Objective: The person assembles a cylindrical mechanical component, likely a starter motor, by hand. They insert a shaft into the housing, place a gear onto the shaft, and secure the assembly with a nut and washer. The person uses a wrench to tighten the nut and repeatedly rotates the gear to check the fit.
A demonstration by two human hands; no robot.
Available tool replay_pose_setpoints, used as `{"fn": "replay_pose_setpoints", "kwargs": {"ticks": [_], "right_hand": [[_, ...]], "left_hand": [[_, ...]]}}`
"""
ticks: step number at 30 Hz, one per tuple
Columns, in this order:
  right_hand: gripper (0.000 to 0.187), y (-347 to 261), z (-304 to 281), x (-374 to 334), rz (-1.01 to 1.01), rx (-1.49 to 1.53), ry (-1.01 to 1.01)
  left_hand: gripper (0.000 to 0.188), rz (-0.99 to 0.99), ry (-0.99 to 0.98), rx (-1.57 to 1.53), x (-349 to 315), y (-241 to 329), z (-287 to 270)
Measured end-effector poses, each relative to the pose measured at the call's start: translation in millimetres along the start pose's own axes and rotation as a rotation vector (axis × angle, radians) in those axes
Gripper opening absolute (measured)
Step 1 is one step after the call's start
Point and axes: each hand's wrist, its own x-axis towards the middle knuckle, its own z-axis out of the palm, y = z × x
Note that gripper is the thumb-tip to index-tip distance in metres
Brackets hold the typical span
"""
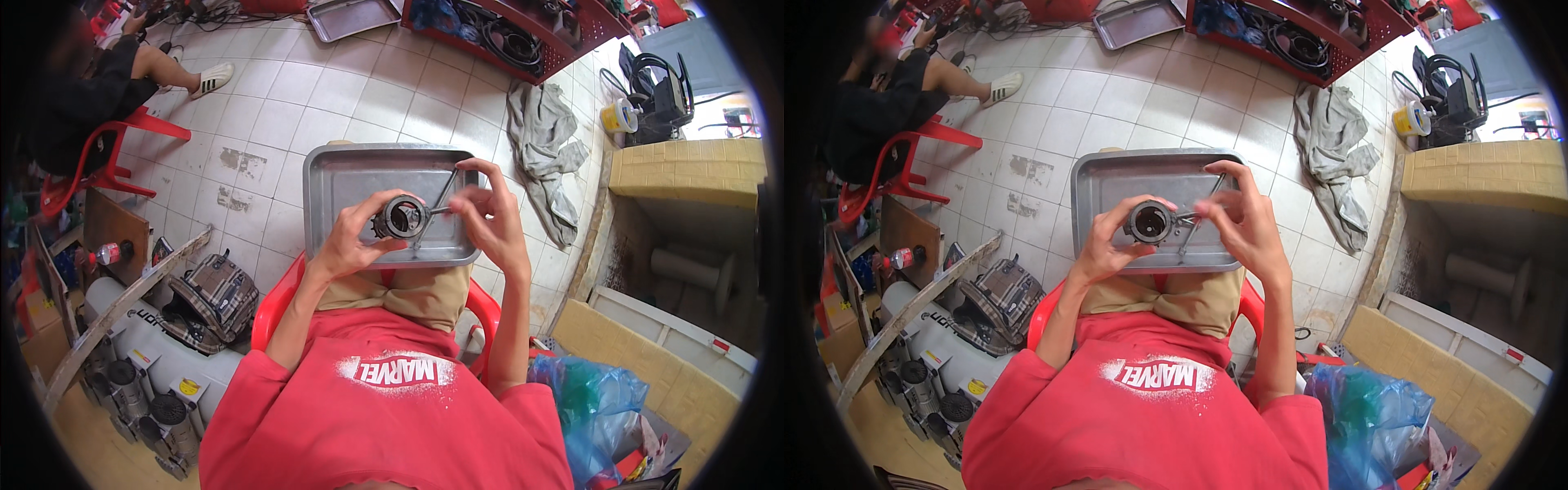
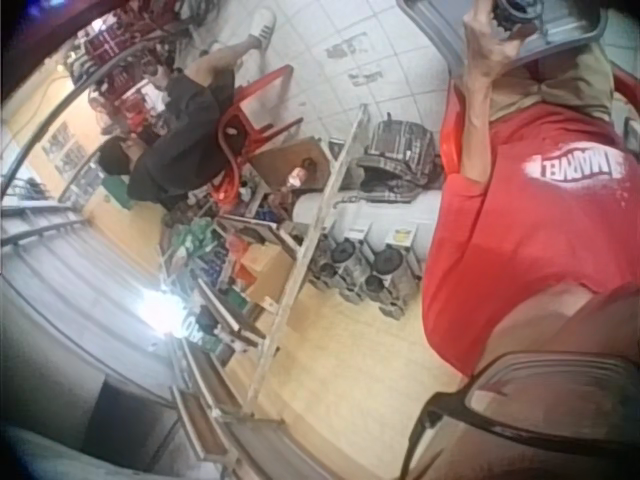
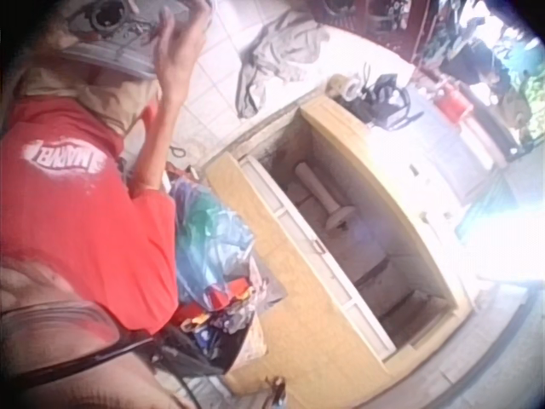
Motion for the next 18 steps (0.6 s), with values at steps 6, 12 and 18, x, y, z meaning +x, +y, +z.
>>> {"fn": "replay_pose_setpoints", "kwargs": {"ticks": [6,12,18], "right_hand": [[0.049,-5,0,-5,0.030,0.035,-0.002],[0.045,6,6,-3,-0.077,0.014,0.068],[0.046,9,8,-4,-0.017,-0.028,0.036]], "left_hand": [[0.064,0.015,0.001,0.012,2,1,1],[0.063,-0.021,0.002,0.024,-1,-2,3],[0.063,-0.019,0.004,0.035,-3,-4,1]]}}
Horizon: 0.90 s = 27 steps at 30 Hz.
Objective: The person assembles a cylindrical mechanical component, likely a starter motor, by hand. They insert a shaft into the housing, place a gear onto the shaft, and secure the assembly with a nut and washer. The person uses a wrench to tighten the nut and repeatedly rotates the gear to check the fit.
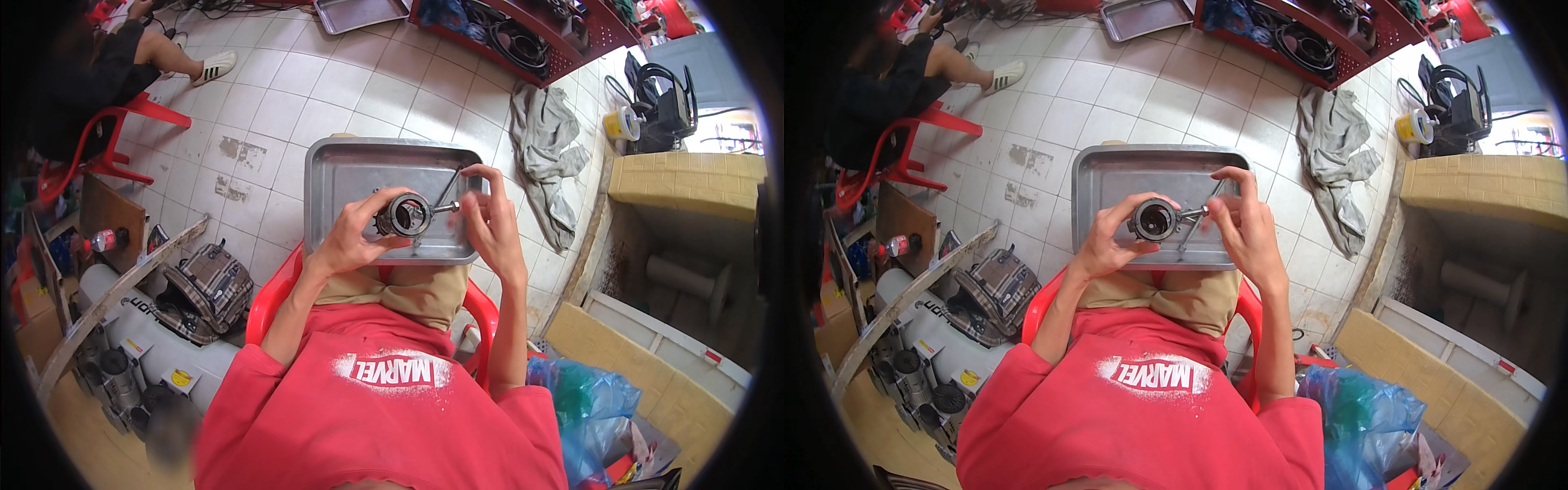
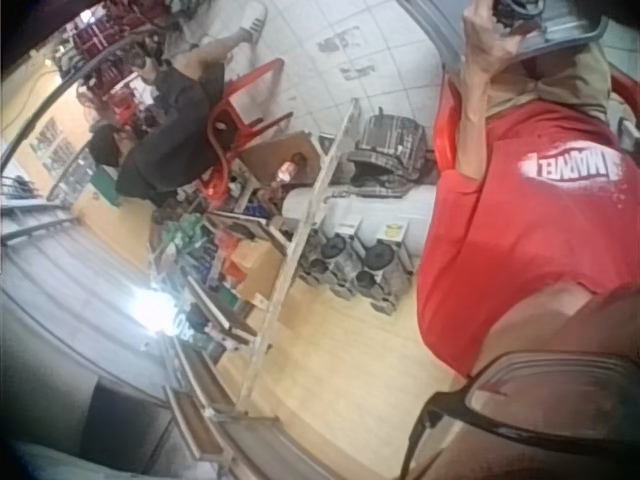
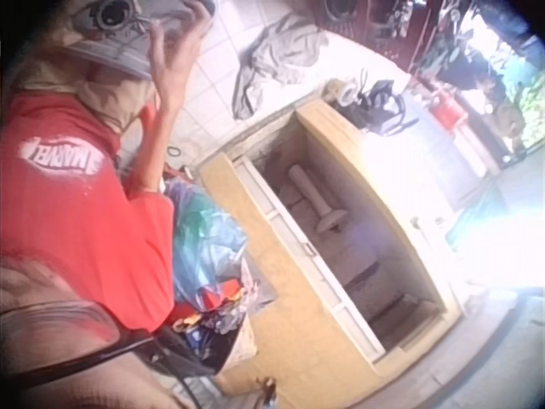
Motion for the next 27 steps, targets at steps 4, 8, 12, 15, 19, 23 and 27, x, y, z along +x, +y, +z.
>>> {"fn": "replay_pose_setpoints", "kwargs": {"ticks": [4,8,12,15,19,23,27], "right_hand": [[0.049,1,-6,2,0.022,-0.032,-0.047],[0.049,1,-6,3,-0.057,-0.027,0.022],[0.046,-9,-15,1,-0.050,-0.078,-0.076],[0.049,-2,-6,6,-0.091,-0.031,-0.006],[0.045,-14,-9,-1,0.034,0.033,-0.072],[0.054,-2,-6,-1,-0.017,0.021,-0.017],[0.050,-14,-6,-2,0.059,0.003,-0.020]], "left_hand": [[0.063,-0.004,0.004,-0.018,0,1,0],[0.062,0.002,0.001,-0.020,1,2,-1],[0.063,0.010,-0.017,-0.064,2,1,-2],[0.064,0.006,-0.019,-0.047,2,2,-3],[0.065,-0.001,-0.014,-0.042,1,2,-2],[0.065,0.038,-0.003,-0.024,1,0,-1],[0.066,0.058,-0.005,-0.021,1,-2,-2]]}}
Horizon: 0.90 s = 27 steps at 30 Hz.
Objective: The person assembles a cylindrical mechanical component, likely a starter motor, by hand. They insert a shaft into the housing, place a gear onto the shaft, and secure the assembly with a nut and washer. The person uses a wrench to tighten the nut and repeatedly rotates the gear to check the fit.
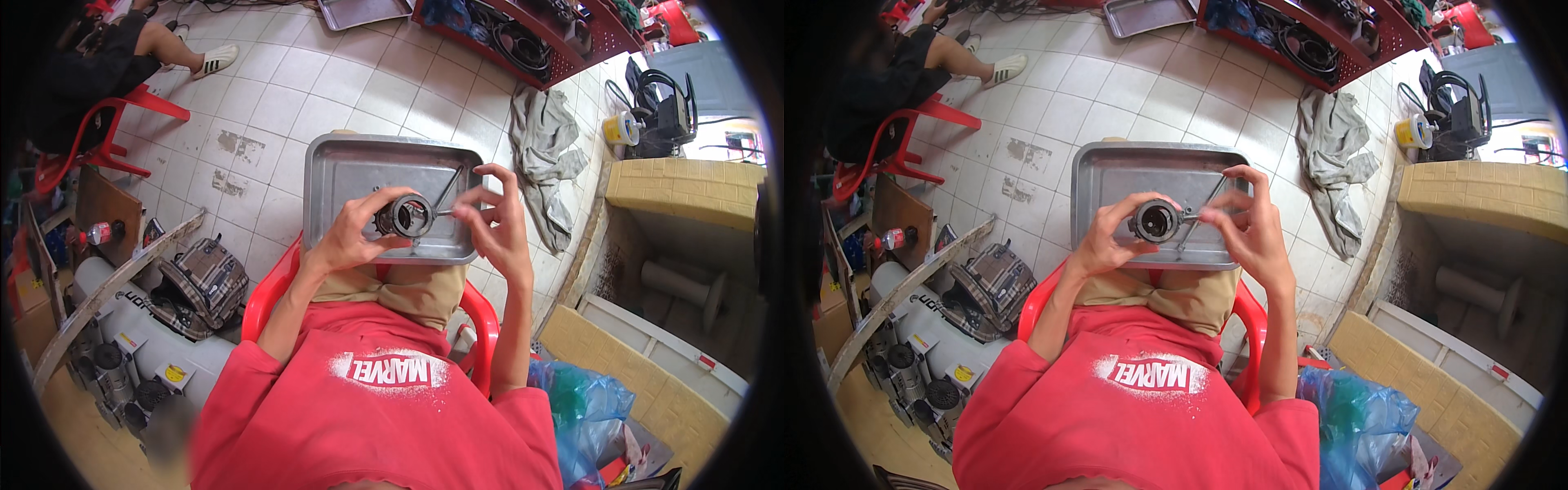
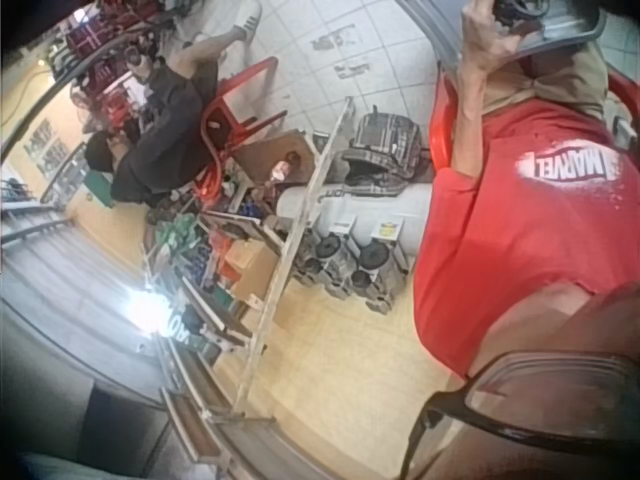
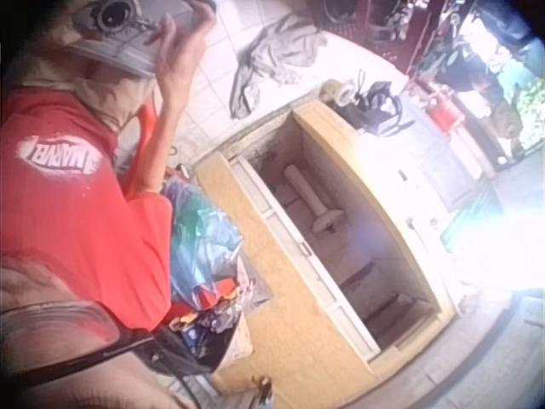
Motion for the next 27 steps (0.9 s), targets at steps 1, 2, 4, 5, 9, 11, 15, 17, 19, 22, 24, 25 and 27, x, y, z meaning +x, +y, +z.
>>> {"fn": "replay_pose_setpoints", "kwargs": {"ticks": [1,2,4,5,9,11,15,17,19,22,24,25,27], "right_hand": [[0.050,2,1,-1,-0.033,0.027,0.010],[0.050,4,3,-2,-0.067,0.055,0.022],[0.050,7,6,-3,-0.136,0.109,0.045],[0.050,6,6,-3,-0.102,0.058,0.027],[0.051,15,2,-1,-0.071,-0.074,0.006],[0.049,17,6,0,-0.139,-0.035,0.050],[0.045,13,14,-2,-0.159,0.051,0.039],[0.045,17,9,-3,-0.053,0.048,-0.022],[0.044,13,17,-4,-0.190,0.060,0.050],[0.045,13,18,-4,-0.160,0.087,0.054],[0.047,14,14,-5,-0.082,0.094,0.033],[0.047,16,11,-5,-0.054,0.094,0.028],[0.047,13,14,-4,-0.062,0.128,0.061]], "left_hand": [[0.066,0.000,0.002,-0.004,-1,0,1],[0.066,0.000,0.003,-0.007,0,0,2],[0.066,0.001,0.008,-0.014,0,0,2],[0.066,0.000,0.014,-0.017,0,0,2],[0.067,-0.057,-0.027,-0.017,-2,4,0],[0.067,-0.040,-0.005,-0.018,-1,7,-1],[0.065,-0.014,-0.005,-0.026,0,6,-2],[0.065,-0.003,-0.006,-0.015,0,8,-2],[0.065,0.002,-0.004,-0.012,1,10,-2],[0.066,-0.003,0.001,-0.017,2,10,-2],[0.066,-0.002,0.001,-0.022,1,10,-1],[0.066,-0.002,0.005,-0.030,1,10,-1],[0.065,-0.001,0.014,-0.043,0,8,-2]]}}
